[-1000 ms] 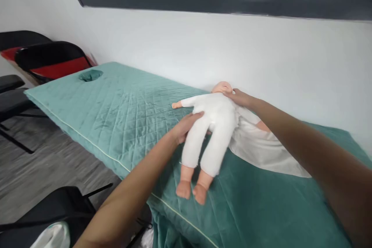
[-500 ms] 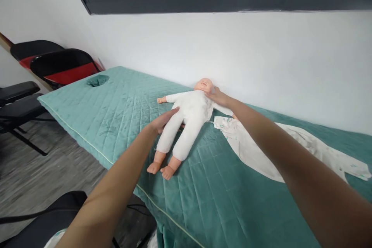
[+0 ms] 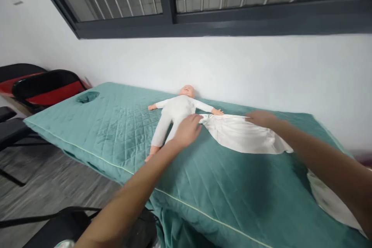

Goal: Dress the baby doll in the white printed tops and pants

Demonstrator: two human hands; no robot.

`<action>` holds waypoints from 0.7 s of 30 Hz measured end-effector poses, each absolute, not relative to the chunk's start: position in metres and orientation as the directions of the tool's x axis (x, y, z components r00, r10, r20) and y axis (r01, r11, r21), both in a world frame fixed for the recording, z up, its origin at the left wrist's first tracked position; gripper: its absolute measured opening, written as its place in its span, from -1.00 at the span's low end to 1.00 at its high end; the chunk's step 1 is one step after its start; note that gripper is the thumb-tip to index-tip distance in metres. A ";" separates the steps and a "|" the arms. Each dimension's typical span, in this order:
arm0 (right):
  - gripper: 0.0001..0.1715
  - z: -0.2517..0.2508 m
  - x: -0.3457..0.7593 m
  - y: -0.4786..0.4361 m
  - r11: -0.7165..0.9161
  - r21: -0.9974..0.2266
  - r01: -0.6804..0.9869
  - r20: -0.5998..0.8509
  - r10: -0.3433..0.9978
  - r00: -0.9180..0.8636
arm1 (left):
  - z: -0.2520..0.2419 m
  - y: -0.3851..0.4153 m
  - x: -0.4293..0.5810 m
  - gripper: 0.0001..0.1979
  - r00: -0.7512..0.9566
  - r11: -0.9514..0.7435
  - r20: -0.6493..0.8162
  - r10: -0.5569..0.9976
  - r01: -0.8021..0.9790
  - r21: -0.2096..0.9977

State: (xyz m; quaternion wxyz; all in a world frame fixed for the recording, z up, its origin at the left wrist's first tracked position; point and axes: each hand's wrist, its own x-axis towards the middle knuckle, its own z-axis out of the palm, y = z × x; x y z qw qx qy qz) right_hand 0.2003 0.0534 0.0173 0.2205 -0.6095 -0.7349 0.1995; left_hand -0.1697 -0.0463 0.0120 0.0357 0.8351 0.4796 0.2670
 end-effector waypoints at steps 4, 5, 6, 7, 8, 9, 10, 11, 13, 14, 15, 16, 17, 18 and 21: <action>-0.91 0.054 0.199 -0.007 0.319 -0.349 0.881 0.069 0.946 -0.316 | 0.004 -0.053 -0.085 -0.37 0.496 -0.629 0.409 0.766 0.708 0.322; -0.91 0.064 0.201 -0.025 0.345 -0.298 0.890 0.072 0.938 -0.340 | 0.007 -0.053 -0.067 -0.31 0.501 -0.636 0.410 0.762 0.698 0.328; -0.88 0.074 0.203 -0.043 0.384 -0.227 0.895 0.077 0.923 -0.376 | 0.013 -0.053 -0.051 -0.31 0.521 -0.649 0.401 0.753 0.686 0.328; -0.81 0.084 0.206 -0.062 0.449 -0.089 0.889 0.088 0.893 -0.442 | 0.020 -0.054 -0.036 -0.36 0.555 -0.667 0.376 0.742 0.673 0.320; -0.74 0.093 0.210 -0.081 0.497 0.032 0.867 0.096 0.862 -0.498 | 0.028 -0.055 -0.022 -0.48 0.592 -0.681 0.340 0.730 0.666 0.304; -0.69 0.103 0.215 -0.099 0.522 0.124 0.844 0.100 0.840 -0.534 | 0.038 -0.057 -0.011 -0.61 0.616 -0.688 0.308 0.725 0.669 0.282; -0.65 0.111 0.221 -0.116 0.525 0.182 0.831 0.105 0.830 -0.548 | 0.047 -0.060 -0.003 -0.72 0.617 -0.681 0.292 0.731 0.687 0.253; -0.62 0.117 0.228 -0.131 0.506 0.193 0.841 0.118 0.839 -0.531 | 0.057 -0.063 0.004 -0.79 0.589 -0.656 0.302 0.750 0.722 0.220; -0.57 0.126 0.242 -0.159 0.418 0.122 0.900 0.168 0.885 -0.434 | 0.075 -0.075 0.012 -0.81 0.473 -0.563 0.389 0.791 0.811 0.159; -0.55 0.127 0.249 -0.171 0.365 0.058 0.929 0.195 0.909 -0.369 | 0.083 -0.082 0.014 -0.80 0.418 -0.518 0.442 0.794 0.845 0.132; -0.54 0.127 0.255 -0.182 0.315 -0.015 0.949 0.219 0.927 -0.304 | 0.091 -0.090 0.015 -0.78 0.381 -0.485 0.484 0.788 0.868 0.107; -0.53 0.125 0.260 -0.192 0.271 -0.088 0.958 0.235 0.941 -0.245 | 0.098 -0.099 0.015 -0.77 0.366 -0.468 0.513 0.776 0.880 0.080; -0.52 0.122 0.263 -0.201 0.238 -0.156 0.959 0.245 0.949 -0.196 | 0.104 -0.109 0.016 -0.77 0.368 -0.464 0.532 0.762 0.884 0.052; -0.53 0.118 0.265 -0.209 0.218 -0.219 0.951 0.250 0.955 -0.161 | 0.110 -0.120 0.016 -0.77 0.380 -0.465 0.541 0.751 0.885 0.024; -0.54 0.103 0.257 -0.227 0.238 -0.365 0.900 0.255 0.955 -0.150 | 0.124 -0.150 0.019 -0.76 0.403 -0.449 0.514 0.757 0.893 -0.037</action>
